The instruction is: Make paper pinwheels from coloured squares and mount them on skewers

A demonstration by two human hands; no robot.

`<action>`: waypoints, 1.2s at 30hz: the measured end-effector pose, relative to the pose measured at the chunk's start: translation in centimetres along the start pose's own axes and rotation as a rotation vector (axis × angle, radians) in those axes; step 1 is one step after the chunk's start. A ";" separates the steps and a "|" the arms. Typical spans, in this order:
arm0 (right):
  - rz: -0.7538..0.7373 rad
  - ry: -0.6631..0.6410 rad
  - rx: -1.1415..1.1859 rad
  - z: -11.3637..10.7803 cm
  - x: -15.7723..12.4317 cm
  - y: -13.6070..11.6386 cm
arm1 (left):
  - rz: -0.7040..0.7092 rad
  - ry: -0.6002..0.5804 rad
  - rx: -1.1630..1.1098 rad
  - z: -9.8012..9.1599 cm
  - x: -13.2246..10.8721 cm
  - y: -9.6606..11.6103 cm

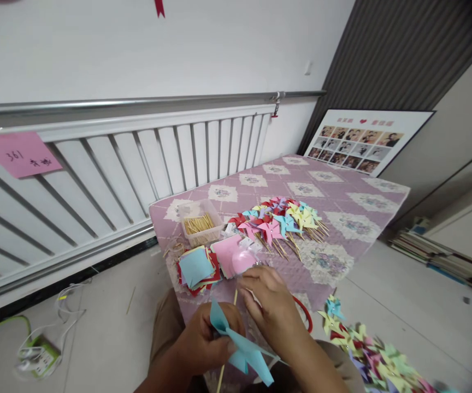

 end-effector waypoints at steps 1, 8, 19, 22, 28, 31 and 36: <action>-0.010 -0.019 -0.028 0.4 0.1 -0.1 | -0.003 0.005 0.009 -0.1 0.0 -0.1; 0.010 -0.095 -0.103 1.6 -0.3 0.2 | -0.001 -0.002 0.029 -0.3 -0.1 0.1; 0.099 -0.161 0.008 1.7 -0.2 0.4 | -0.055 -0.022 0.004 0.2 0.2 -0.3; 0.208 -0.124 0.133 1.6 -0.3 1.2 | -0.073 -0.014 -0.044 -0.1 0.1 -1.0; 0.542 -0.104 0.309 0.9 -3.3 5.8 | -0.049 0.201 -0.250 -2.5 -0.1 -2.1; 0.589 -0.255 0.387 0.6 -6.0 7.5 | -0.039 0.373 -0.374 -4.2 0.0 -2.0; 0.590 -0.239 0.317 -0.4 -8.3 8.8 | -0.030 0.481 -0.553 -4.5 0.7 -1.1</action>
Point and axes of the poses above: each hand's wrist, its own x-axis towards the middle knuckle, its own z-axis out of the palm, y = z × x, the point moved 7 cm from there along x, towards the middle knuckle, and after that the axes turned 8 degrees about -x, right-handed, at the moved point
